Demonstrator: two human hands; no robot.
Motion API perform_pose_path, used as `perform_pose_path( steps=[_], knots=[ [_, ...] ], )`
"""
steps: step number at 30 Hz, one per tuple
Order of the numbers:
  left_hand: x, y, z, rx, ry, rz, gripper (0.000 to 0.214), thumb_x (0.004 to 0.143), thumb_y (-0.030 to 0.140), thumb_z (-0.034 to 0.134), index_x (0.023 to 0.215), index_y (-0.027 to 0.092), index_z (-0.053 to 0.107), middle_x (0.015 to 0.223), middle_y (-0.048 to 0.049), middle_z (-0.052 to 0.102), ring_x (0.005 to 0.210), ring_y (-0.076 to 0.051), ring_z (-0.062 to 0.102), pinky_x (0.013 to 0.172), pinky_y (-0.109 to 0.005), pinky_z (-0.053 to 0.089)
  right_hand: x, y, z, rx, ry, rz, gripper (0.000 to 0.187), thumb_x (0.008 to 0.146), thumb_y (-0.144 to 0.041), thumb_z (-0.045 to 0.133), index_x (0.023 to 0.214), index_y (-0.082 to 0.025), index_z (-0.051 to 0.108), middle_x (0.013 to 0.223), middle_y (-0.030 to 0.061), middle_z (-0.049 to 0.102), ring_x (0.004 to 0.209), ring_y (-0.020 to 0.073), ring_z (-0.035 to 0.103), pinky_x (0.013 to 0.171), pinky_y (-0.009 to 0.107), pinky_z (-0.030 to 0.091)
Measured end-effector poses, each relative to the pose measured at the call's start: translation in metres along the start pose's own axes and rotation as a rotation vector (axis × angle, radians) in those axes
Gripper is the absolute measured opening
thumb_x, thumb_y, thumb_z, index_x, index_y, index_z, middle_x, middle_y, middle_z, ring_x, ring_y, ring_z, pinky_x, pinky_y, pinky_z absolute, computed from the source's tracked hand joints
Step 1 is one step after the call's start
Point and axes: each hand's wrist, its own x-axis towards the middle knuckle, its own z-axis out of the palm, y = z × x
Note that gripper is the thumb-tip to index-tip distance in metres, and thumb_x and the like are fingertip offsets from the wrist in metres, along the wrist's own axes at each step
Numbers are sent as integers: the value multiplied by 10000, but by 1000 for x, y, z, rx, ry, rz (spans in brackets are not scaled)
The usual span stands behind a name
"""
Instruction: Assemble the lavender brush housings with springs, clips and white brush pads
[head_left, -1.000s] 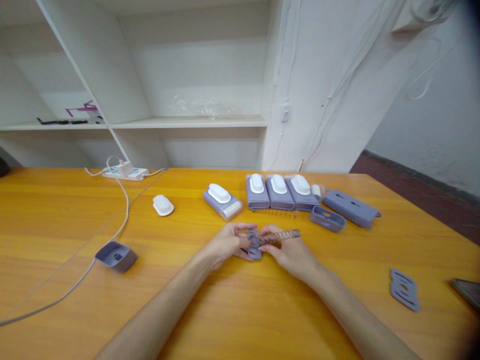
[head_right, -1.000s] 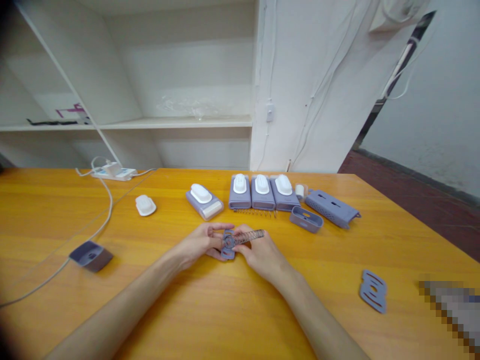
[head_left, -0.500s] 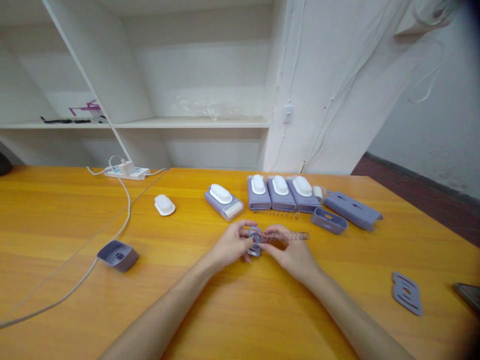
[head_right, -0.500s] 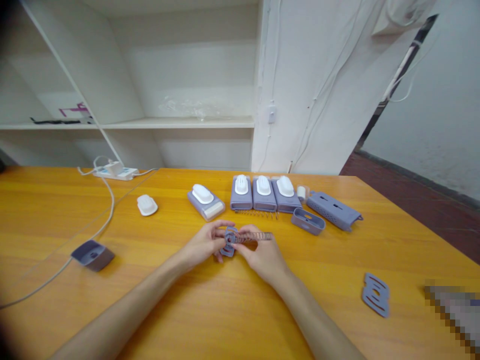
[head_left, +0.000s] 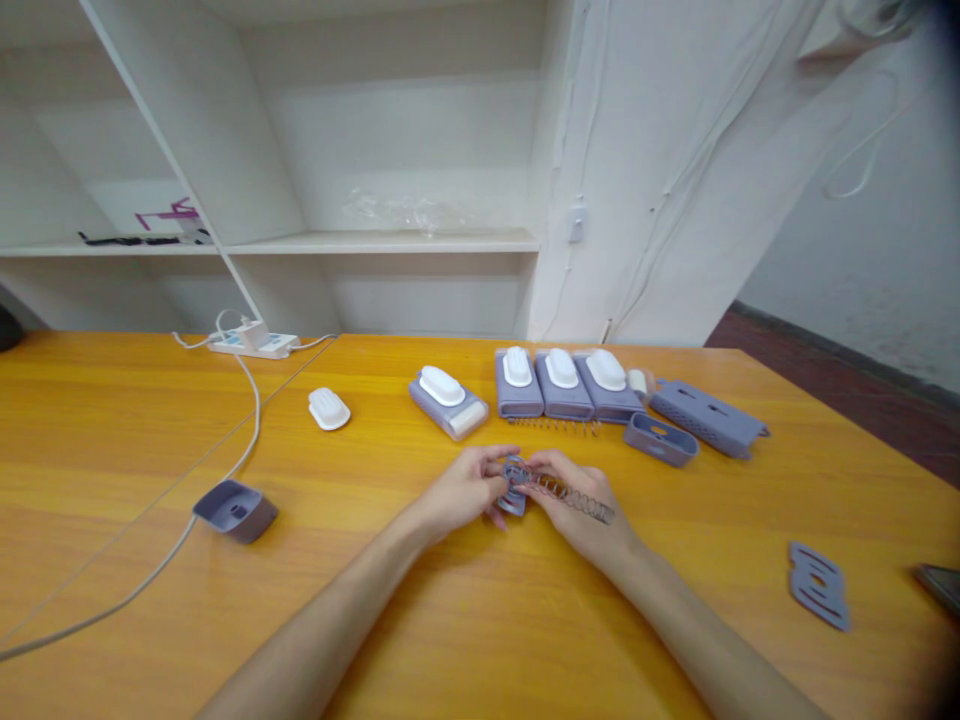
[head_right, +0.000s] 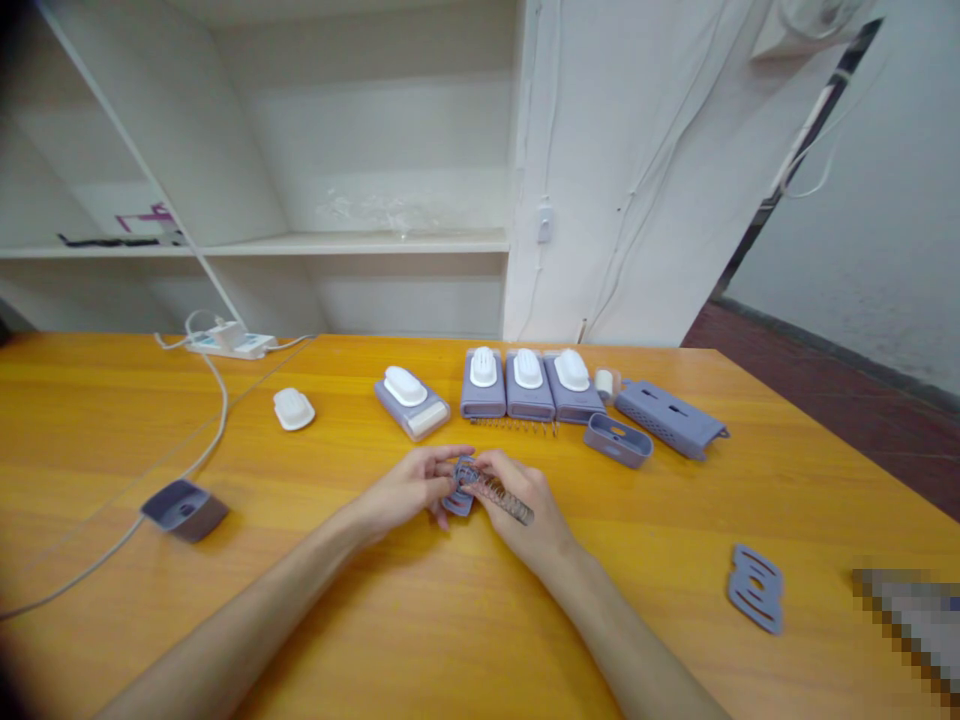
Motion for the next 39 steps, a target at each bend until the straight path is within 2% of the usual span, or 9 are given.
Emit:
perform_pose_path(
  steps=[5,9,18,28,35,39],
  knots=[
    [0,0,0,-13,-7,7,619,670,102,546,1273,86,411,846,-96,631,625,-147,614,465,-229,485,0,3,1,-45,-13,-99,156,835,-283,548,984,-247,576,949,24,678,886,190,639,790,304,478],
    [-2,2,2,-35,7,-6,639,648,82,555,1271,91,414,866,-103,636,635,-154,621,462,-220,472,2,4,0,-72,-6,-144,126,835,-268,551,955,-234,572,895,15,666,831,166,631,752,278,474],
    [0,1,3,-2,-15,3,648,669,204,629,1265,91,402,886,-118,646,602,-134,620,419,-174,420,6,3,-5,26,-63,-38,166,732,-272,684,858,-213,595,803,-12,656,743,145,612,692,249,462],
    [0,1,0,93,-79,20,635,668,98,522,1291,99,400,882,-106,635,619,-137,598,419,-184,425,5,2,-7,2,-72,-37,188,713,-264,698,845,-201,580,825,-6,641,781,154,599,719,259,451],
    [-2,1,-1,119,-155,92,481,681,104,505,1161,121,530,862,-90,623,639,-129,573,439,-179,420,7,0,-6,-4,-88,-97,152,733,-232,666,823,-198,549,797,-1,596,748,153,576,696,268,448],
    [-3,2,-1,130,-175,109,466,690,123,509,1152,163,554,837,-57,613,613,-96,545,450,-155,407,9,0,-4,5,-68,-71,159,714,-212,665,816,-200,545,770,-5,577,693,149,561,645,267,452]
  ],
)
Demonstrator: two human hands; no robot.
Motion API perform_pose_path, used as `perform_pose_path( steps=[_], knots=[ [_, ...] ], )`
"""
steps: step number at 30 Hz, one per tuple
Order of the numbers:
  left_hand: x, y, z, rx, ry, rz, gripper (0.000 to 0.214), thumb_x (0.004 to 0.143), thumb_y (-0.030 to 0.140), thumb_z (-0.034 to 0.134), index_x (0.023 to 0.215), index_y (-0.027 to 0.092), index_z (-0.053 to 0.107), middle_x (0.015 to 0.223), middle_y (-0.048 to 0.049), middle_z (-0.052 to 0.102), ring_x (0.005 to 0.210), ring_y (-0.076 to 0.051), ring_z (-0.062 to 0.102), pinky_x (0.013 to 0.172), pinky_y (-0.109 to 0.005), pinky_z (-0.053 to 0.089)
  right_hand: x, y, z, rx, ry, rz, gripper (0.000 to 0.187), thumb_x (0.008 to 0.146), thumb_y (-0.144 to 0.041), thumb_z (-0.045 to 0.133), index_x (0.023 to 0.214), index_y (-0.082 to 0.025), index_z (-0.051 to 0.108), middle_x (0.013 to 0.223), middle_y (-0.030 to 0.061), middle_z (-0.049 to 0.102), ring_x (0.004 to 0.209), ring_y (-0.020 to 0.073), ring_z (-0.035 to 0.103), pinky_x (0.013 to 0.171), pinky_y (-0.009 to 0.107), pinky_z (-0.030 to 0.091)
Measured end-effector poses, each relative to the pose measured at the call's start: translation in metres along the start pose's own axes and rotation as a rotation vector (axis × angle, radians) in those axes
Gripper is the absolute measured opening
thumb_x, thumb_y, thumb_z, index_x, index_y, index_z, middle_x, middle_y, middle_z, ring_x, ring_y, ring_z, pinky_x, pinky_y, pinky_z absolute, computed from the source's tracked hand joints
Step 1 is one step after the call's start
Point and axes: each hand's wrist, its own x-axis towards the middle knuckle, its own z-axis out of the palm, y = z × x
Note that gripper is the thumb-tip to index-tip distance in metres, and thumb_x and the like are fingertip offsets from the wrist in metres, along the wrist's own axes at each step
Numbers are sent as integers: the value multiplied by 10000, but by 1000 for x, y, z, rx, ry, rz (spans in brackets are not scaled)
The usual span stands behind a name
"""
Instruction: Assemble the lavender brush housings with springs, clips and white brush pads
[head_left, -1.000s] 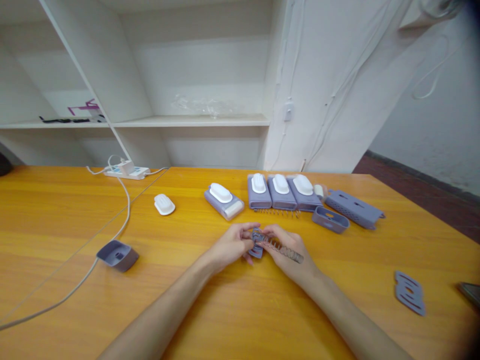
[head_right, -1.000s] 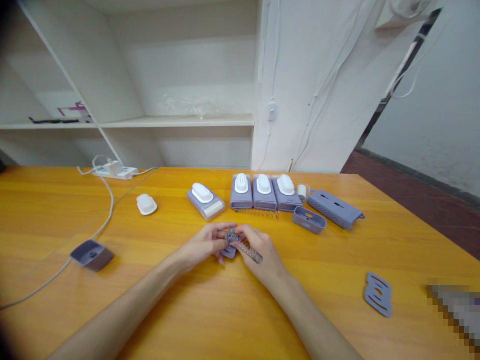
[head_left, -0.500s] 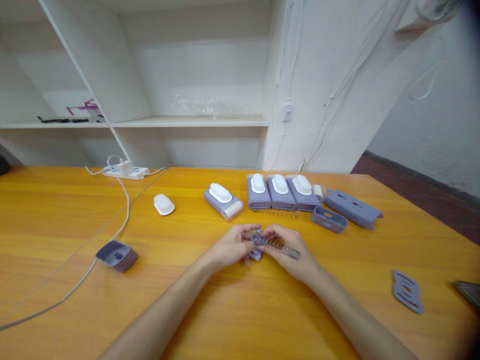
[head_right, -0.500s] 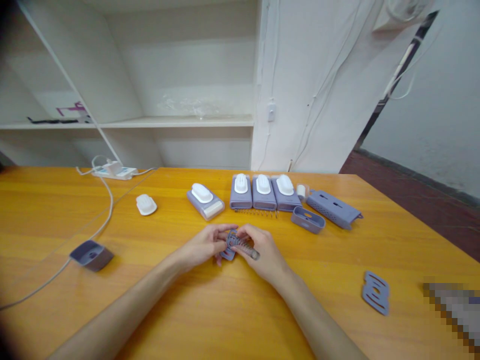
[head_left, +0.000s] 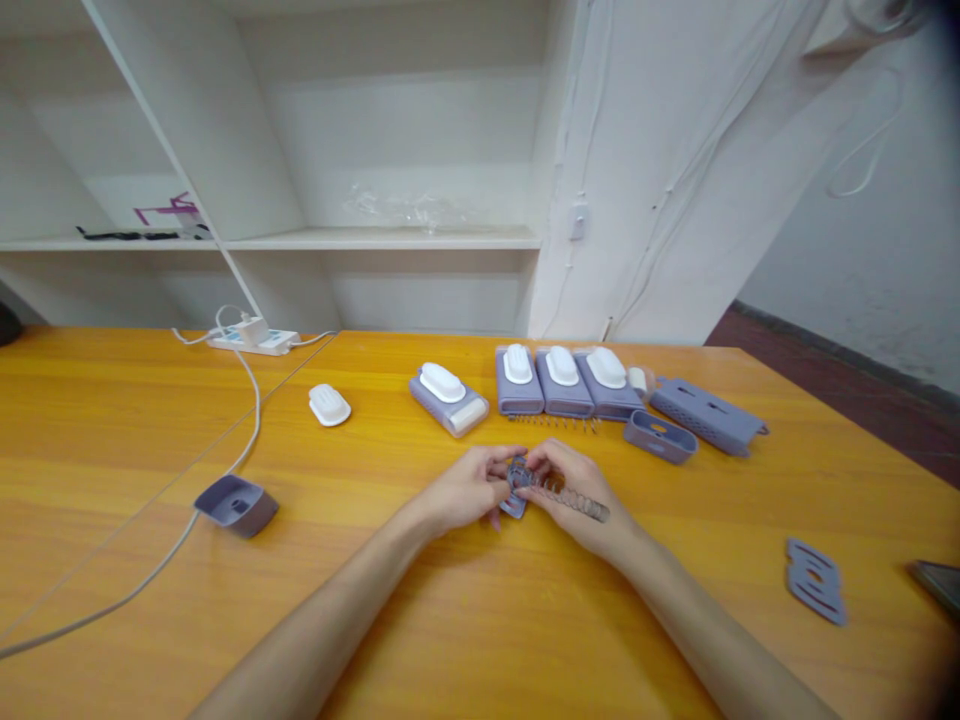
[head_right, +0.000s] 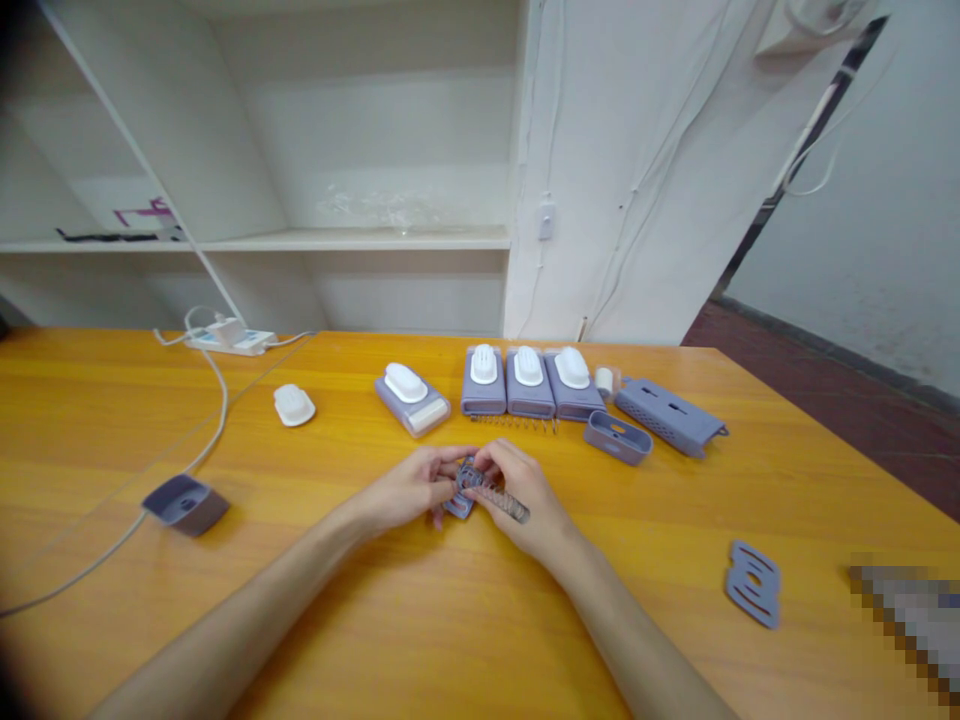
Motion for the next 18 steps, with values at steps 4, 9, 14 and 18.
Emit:
perform_pose_path(
  steps=[4,9,14,18],
  knots=[
    [0,2,0,13,-17,-3,474,696,123,496,1165,169,546,839,-52,609,607,-83,535,449,-137,399,1,0,2,-26,37,34,211,690,-195,679,882,-210,593,777,-4,589,711,161,564,660,283,455],
    [-1,2,-4,-29,-32,-37,508,712,124,521,1218,134,494,853,-69,605,653,-114,561,464,-168,431,-1,0,2,0,-11,2,195,735,-190,657,929,-216,657,832,21,587,760,166,575,710,296,465],
    [-3,-1,-9,-166,-23,-86,725,662,147,665,1316,117,354,962,-124,612,760,-173,614,552,-231,486,-1,4,2,62,-19,2,237,708,-159,684,934,-232,678,880,19,594,826,166,588,784,303,468],
    [-2,-2,-9,-192,-6,-100,807,624,140,714,1332,122,328,975,-137,617,779,-186,622,570,-246,494,-1,5,1,72,-24,4,237,707,-166,687,936,-229,680,892,26,609,839,173,599,795,313,476]
  ],
)
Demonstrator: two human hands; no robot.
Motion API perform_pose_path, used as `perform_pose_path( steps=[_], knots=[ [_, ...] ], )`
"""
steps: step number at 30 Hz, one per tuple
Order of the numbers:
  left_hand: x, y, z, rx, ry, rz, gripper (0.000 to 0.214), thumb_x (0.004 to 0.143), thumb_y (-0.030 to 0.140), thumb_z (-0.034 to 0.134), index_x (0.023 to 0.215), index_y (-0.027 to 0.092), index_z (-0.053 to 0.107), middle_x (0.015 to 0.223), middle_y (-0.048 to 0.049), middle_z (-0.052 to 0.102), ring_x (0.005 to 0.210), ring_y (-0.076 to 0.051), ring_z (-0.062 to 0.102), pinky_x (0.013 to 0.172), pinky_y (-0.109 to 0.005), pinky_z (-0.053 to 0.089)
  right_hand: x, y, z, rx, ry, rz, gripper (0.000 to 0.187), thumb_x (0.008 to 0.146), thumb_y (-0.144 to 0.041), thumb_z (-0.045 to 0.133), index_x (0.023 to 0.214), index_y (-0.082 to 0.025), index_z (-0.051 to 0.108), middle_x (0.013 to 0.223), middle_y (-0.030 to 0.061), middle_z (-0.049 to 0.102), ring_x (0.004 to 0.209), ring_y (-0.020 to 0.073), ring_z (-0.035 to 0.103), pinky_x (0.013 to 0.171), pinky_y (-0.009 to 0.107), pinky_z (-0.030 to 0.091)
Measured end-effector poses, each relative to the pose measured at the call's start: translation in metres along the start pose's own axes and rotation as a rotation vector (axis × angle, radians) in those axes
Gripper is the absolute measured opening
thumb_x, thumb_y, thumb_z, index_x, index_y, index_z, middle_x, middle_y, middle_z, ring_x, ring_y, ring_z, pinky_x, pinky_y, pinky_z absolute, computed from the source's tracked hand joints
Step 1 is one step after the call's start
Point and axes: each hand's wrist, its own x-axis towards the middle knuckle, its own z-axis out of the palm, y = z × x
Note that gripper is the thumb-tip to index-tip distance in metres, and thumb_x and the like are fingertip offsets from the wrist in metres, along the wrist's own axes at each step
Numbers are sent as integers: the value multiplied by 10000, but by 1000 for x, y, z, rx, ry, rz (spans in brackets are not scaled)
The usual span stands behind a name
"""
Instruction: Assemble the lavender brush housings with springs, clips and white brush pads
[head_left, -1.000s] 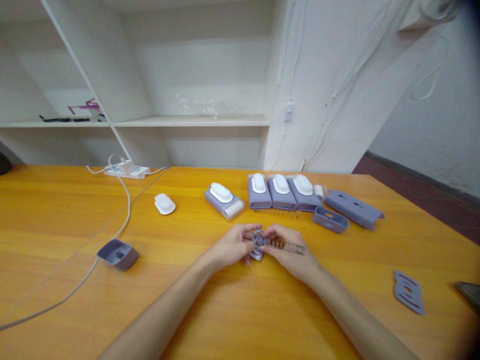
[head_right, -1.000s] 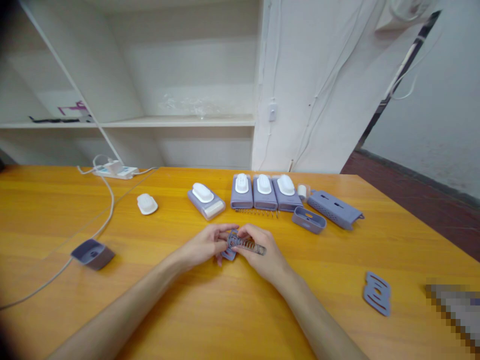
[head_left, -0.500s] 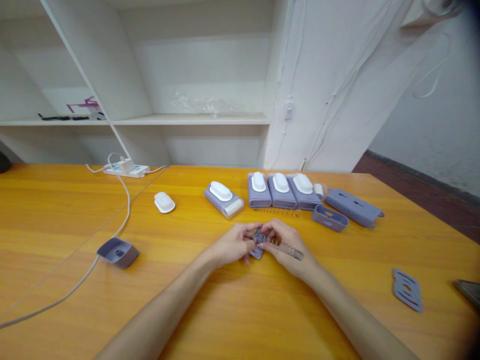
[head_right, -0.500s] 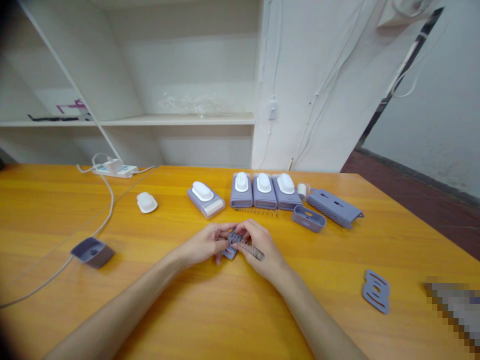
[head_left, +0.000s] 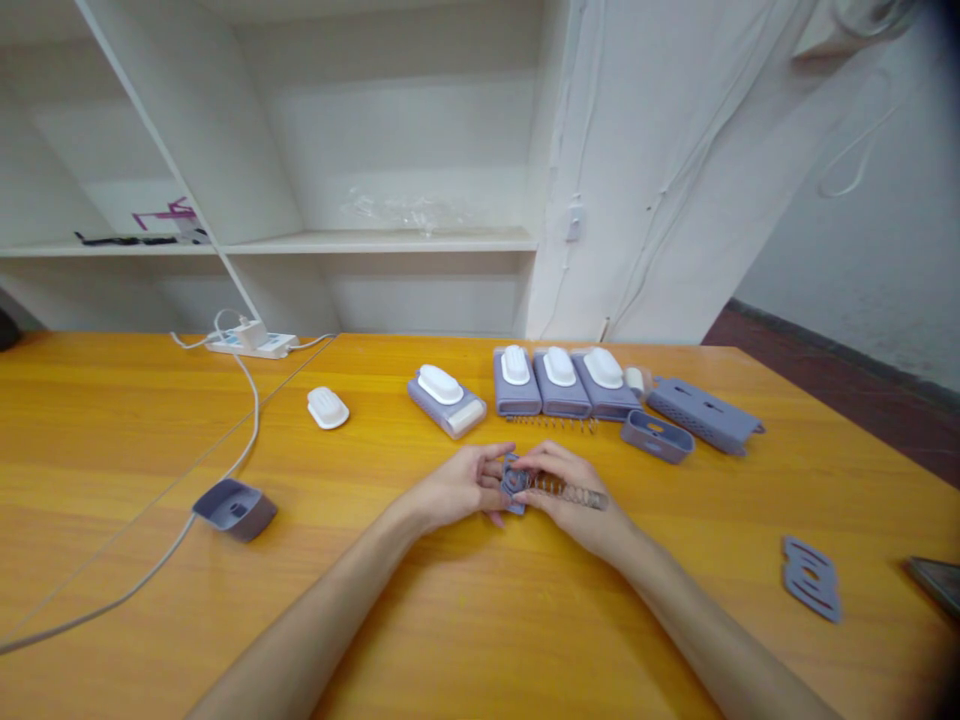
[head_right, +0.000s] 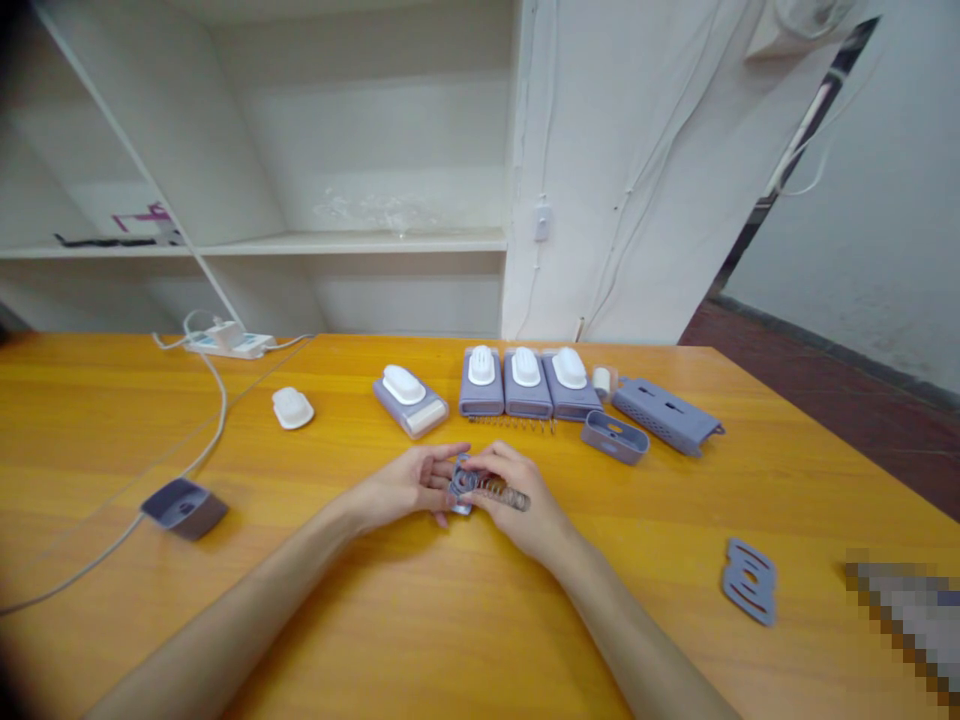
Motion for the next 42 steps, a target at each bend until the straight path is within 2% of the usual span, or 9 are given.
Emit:
perform_pose_path(
  steps=[3,7,12,18,23,30,37,42],
  knots=[
    [2,-2,2,9,51,-12,859,616,147,715,1359,117,285,1008,-155,616,762,-186,624,546,-243,494,-1,-2,0,-19,25,-10,232,717,-181,678,944,-227,676,911,33,627,856,181,605,805,326,480],
    [5,-8,2,40,115,61,829,650,169,679,1374,127,279,1004,-144,621,752,-179,623,528,-228,489,-2,-4,2,-48,93,-35,255,745,-183,636,995,-234,654,952,40,643,896,194,608,834,348,479],
    [7,-14,0,68,123,114,811,670,159,653,1386,141,273,978,-125,623,744,-166,606,519,-220,484,-2,-5,2,-66,113,-60,232,750,-177,631,973,-236,654,947,40,648,895,189,610,829,335,483],
    [5,-11,5,95,138,171,794,672,142,648,1381,163,291,974,-108,609,730,-160,587,504,-222,475,-3,-7,2,-68,166,-87,229,742,-214,656,970,-226,644,947,53,657,886,195,615,816,338,491],
    [5,-8,11,111,206,208,752,709,212,652,1373,169,303,950,-95,597,707,-139,574,491,-203,471,-3,-6,3,-78,213,-65,219,771,-235,624,989,-232,642,977,59,657,917,202,612,841,353,486],
    [6,-4,9,-4,280,127,720,719,332,667,1328,114,351,910,-114,636,636,-152,620,525,-261,510,-4,-5,3,-35,184,-92,279,752,-207,636,1030,-222,625,948,64,633,838,191,602,783,339,505],
    [4,-2,4,-138,249,59,629,722,268,667,1271,100,411,969,-153,647,718,-186,645,551,-289,536,-2,6,7,124,264,40,212,792,-255,583,996,-207,618,979,68,613,857,185,610,762,328,524],
    [4,-2,7,-162,211,18,501,707,196,647,1172,99,486,995,-159,647,763,-193,652,570,-284,545,-1,1,6,117,190,78,160,784,-293,598,893,-198,668,859,50,616,771,176,609,713,314,516]
  ],
)
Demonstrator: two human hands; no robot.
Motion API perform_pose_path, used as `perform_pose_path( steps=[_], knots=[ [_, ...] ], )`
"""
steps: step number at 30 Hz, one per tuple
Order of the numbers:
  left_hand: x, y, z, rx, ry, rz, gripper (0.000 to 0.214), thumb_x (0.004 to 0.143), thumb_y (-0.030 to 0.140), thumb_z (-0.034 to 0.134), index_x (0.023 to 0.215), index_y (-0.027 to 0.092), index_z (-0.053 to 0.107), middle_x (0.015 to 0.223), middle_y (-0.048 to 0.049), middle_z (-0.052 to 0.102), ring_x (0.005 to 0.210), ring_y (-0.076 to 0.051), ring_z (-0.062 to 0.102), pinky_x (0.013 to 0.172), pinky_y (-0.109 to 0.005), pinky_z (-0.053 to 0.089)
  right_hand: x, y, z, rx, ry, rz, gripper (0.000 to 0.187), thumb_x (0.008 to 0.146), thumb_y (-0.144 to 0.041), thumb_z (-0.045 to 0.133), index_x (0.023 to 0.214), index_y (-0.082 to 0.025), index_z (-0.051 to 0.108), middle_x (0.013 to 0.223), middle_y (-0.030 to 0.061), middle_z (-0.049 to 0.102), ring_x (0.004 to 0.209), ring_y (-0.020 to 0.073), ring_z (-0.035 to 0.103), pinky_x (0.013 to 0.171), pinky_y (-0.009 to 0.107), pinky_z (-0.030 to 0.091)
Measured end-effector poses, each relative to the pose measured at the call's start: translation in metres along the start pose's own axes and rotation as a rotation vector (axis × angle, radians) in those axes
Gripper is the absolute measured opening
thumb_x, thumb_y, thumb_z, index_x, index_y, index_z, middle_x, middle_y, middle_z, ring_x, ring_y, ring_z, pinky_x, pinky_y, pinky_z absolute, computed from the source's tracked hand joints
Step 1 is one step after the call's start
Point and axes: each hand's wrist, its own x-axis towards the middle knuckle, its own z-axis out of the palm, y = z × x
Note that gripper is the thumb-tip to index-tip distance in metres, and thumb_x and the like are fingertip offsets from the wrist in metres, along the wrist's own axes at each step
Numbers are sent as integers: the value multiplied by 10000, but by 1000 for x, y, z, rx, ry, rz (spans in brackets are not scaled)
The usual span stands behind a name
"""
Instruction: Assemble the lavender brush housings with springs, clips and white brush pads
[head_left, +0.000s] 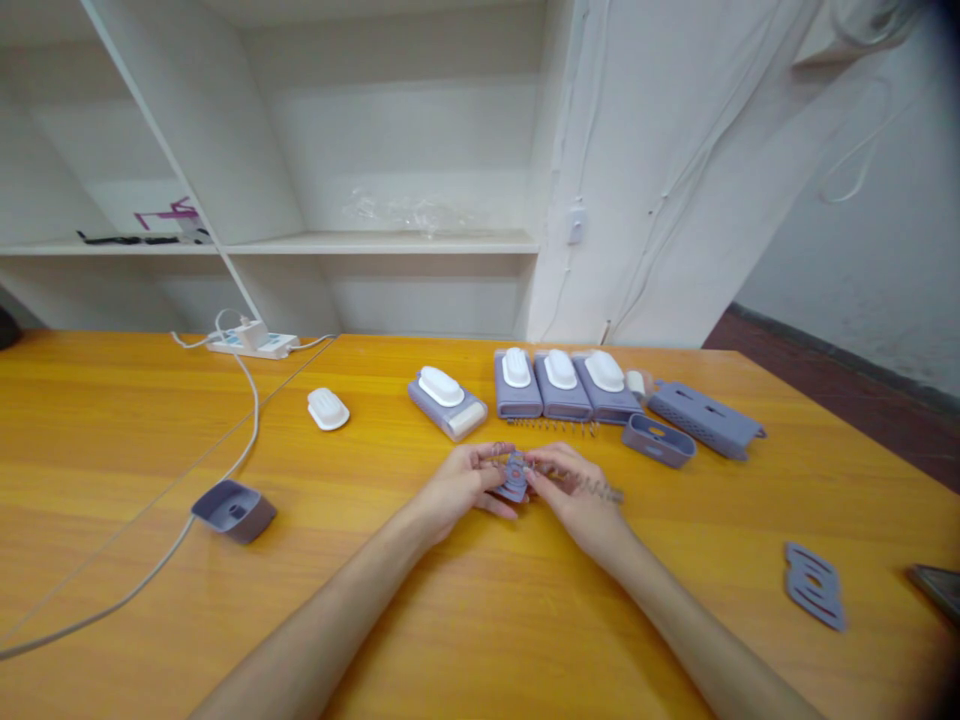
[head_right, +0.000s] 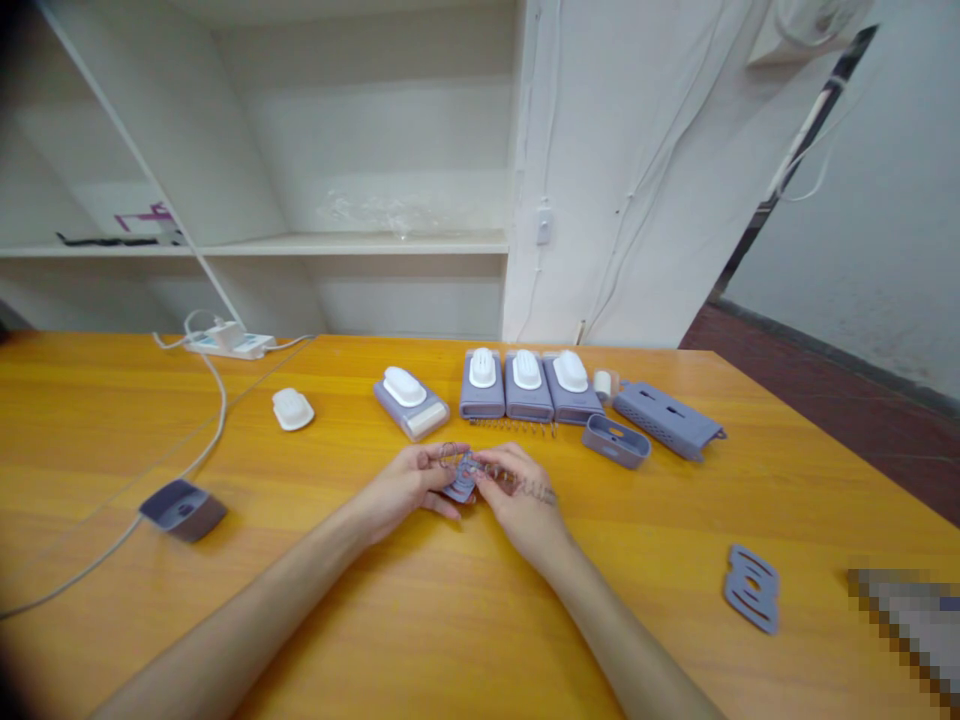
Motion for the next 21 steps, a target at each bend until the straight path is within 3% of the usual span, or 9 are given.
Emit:
perform_pose_path(
  steps=[9,15,18,21],
  knots=[
    [-2,2,4,37,57,0,552,702,114,564,1241,128,448,854,-121,668,703,-186,652,596,-327,553,-2,10,3,268,-125,48,330,773,-275,622,1097,-216,594,953,56,584,712,143,581,657,289,514],
    [-3,1,9,58,74,14,371,667,121,584,1035,101,551,876,-110,654,653,-147,630,594,-296,549,-5,-13,6,10,-151,-27,377,769,-247,631,1144,-278,609,893,25,513,718,130,545,613,246,489],
    [-4,1,13,73,72,14,338,671,154,609,1001,100,557,803,-89,650,632,-141,623,583,-294,548,-7,-20,6,-79,-93,-47,302,784,-275,615,1084,-249,639,867,31,537,688,133,548,574,243,481],
    [-2,0,14,75,47,17,347,691,170,600,1028,109,543,795,-88,649,654,-158,631,559,-292,547,-6,-16,6,-92,20,-68,250,790,-305,602,1018,-211,645,916,57,584,787,173,581,608,258,501]
  ],
)
